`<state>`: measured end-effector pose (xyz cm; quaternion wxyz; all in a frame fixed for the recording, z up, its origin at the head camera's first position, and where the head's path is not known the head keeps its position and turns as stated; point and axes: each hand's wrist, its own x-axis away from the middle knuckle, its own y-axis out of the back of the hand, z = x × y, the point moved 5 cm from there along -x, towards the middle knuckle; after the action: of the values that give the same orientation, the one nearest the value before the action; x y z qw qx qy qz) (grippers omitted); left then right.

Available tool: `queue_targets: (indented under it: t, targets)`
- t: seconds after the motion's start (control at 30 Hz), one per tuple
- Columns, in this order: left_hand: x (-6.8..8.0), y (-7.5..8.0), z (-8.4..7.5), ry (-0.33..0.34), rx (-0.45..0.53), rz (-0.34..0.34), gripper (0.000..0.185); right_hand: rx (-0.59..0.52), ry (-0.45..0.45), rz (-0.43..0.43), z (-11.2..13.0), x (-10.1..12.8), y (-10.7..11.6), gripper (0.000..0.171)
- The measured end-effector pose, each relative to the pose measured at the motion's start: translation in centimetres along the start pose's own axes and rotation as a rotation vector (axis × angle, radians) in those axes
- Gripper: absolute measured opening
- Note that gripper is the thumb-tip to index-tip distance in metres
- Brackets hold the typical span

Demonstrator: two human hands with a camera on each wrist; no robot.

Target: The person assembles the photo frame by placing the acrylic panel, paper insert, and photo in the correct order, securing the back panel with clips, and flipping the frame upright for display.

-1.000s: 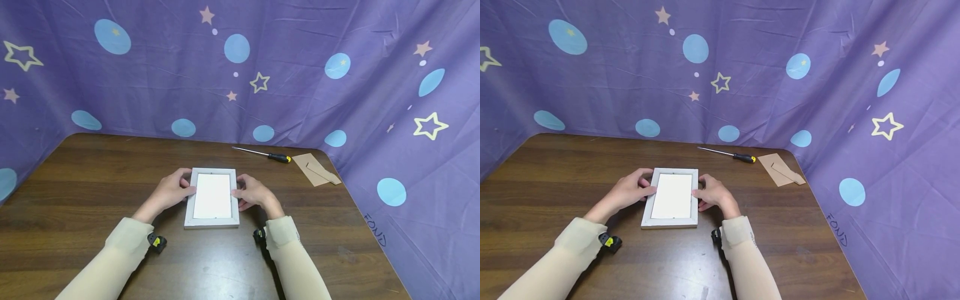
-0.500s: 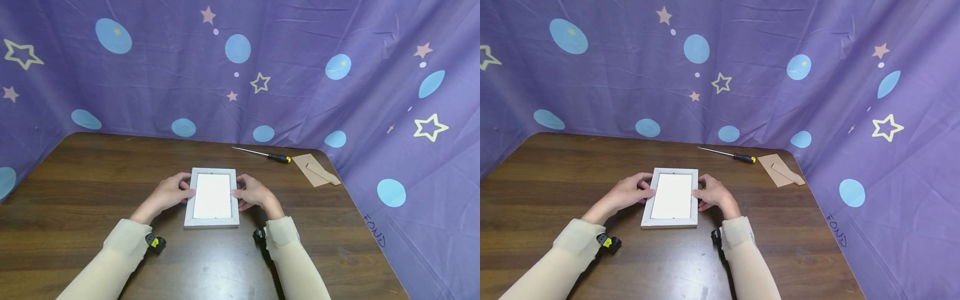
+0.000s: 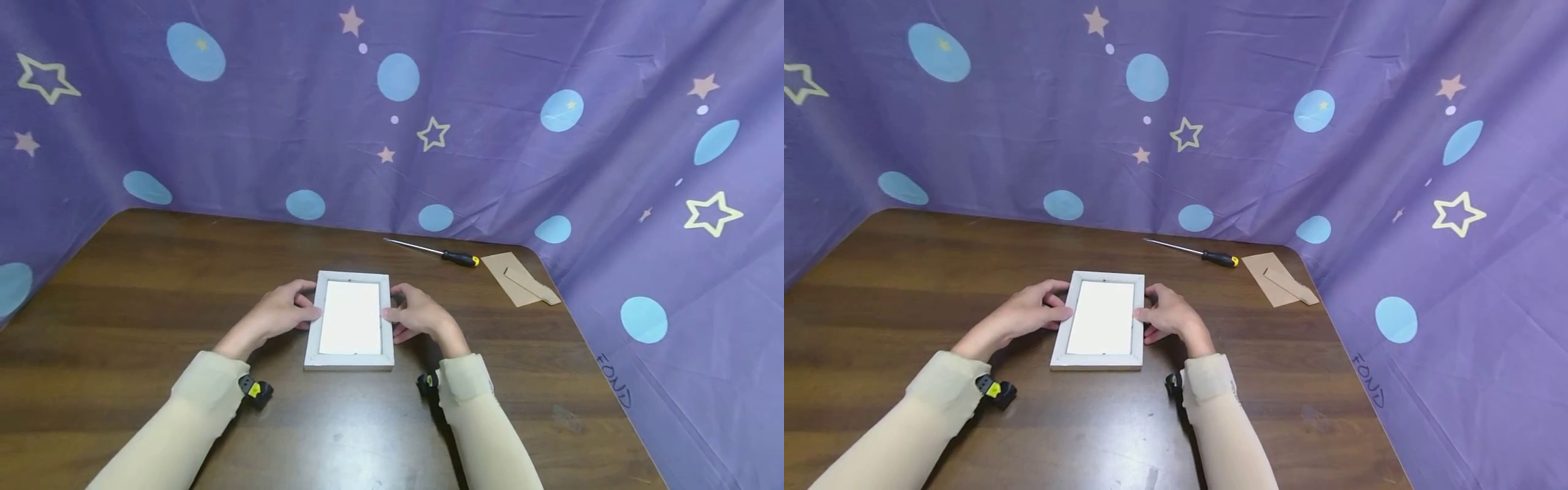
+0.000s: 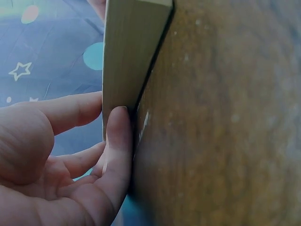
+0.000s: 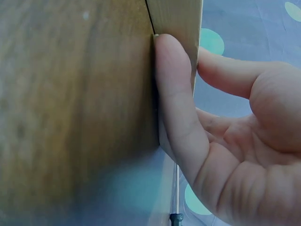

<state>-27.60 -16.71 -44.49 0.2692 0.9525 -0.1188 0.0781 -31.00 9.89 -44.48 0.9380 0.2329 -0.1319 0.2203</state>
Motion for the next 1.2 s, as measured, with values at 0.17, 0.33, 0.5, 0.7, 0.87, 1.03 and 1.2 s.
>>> queue_targets:
  t: [0.17, 0.33, 0.5, 0.7, 0.87, 1.03, 1.2]
  targets:
    - [-0.1, 0.0, 0.2, 0.011, 0.035, 0.007, 0.069, -0.017, 0.001, 0.020, 0.1, 0.1, 0.6, 0.062]
    - [0.1, 0.0, 0.3, 0.027, 0.050, 0.007, 0.069, -0.023, 0.081, 0.002, 1.2, 1.4, 2.8, 0.056]
    - [0.3, -0.1, 0.4, 0.037, 0.059, 0.016, 0.069, -0.066, 0.230, -0.040, 1.9, 2.6, 6.2, 0.046]
    - [0.4, 0.1, 0.3, 0.031, 0.071, 0.030, 0.069, 0.044, 0.321, -0.209, 1.1, 3.2, 11.6, 0.036]
    - [0.3, 0.2, 0.3, 0.023, 0.084, 0.043, 0.068, 0.335, 0.271, -0.425, -0.3, 3.5, 16.7, 0.027]
    - [0.5, 0.3, 0.3, 0.028, 0.101, 0.050, 0.067, 0.560, 0.226, -0.619, -2.3, 3.7, 20.9, 0.026]
    - [0.5, 0.4, 0.3, 0.028, 0.111, 0.048, 0.067, 0.636, 0.163, -0.668, -4.6, 3.9, 23.8, 0.035]
